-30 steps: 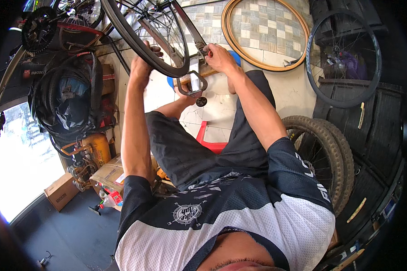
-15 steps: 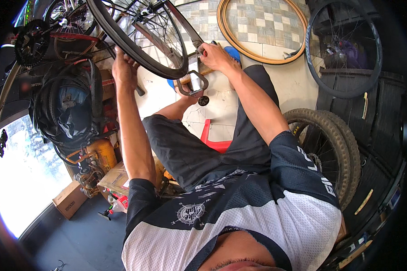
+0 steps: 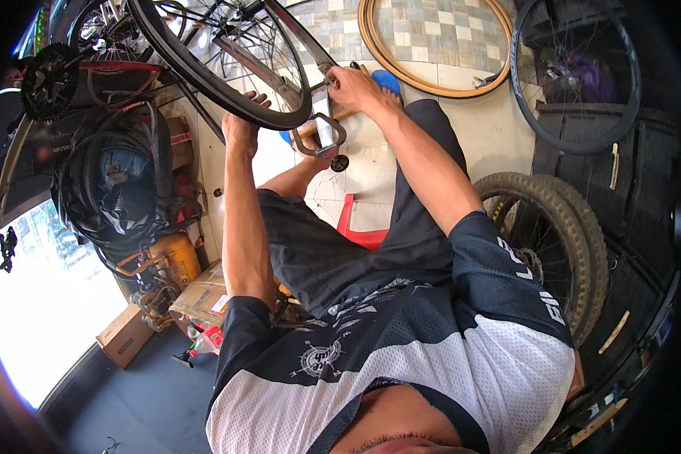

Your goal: The person sits on a stool and uses a spoke wrench to adjust the tension of spokes on a bicycle wheel mounted on a truing stand. They rotate the wheel and make incremental adjustments to multiple spokes around the rim.

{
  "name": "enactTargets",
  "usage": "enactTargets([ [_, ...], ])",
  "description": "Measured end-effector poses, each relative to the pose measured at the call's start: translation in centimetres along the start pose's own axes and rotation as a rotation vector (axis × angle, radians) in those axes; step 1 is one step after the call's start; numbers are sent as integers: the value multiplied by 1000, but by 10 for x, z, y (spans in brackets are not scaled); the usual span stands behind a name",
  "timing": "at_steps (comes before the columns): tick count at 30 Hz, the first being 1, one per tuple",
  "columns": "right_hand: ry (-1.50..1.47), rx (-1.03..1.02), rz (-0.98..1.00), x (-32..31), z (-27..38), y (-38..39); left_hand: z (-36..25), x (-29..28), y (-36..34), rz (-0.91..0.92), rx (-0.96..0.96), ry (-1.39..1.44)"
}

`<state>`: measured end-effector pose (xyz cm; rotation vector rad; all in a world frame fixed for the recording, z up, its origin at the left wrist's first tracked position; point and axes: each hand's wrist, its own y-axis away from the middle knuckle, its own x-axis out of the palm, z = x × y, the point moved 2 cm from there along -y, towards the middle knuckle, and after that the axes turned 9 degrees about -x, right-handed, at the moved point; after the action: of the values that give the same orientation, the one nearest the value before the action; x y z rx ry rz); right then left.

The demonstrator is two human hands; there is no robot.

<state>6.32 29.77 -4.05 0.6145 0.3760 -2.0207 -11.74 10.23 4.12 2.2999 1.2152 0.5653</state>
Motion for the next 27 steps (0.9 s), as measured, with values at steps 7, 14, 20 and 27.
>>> enactTargets([
  [7,28,18,-9,6,-4,-2,10,-1,-6,-1,-38,-9],
  [14,32,-11,-38,11,-10,-3,-15,19,10,40,-21,-182],
  [20,-6,83,86,7,-1,-2,-86,17,37,-12,223,-381],
  [27,-13,112,90,1,5,0,-120,18,50,-58,321,-63],
])
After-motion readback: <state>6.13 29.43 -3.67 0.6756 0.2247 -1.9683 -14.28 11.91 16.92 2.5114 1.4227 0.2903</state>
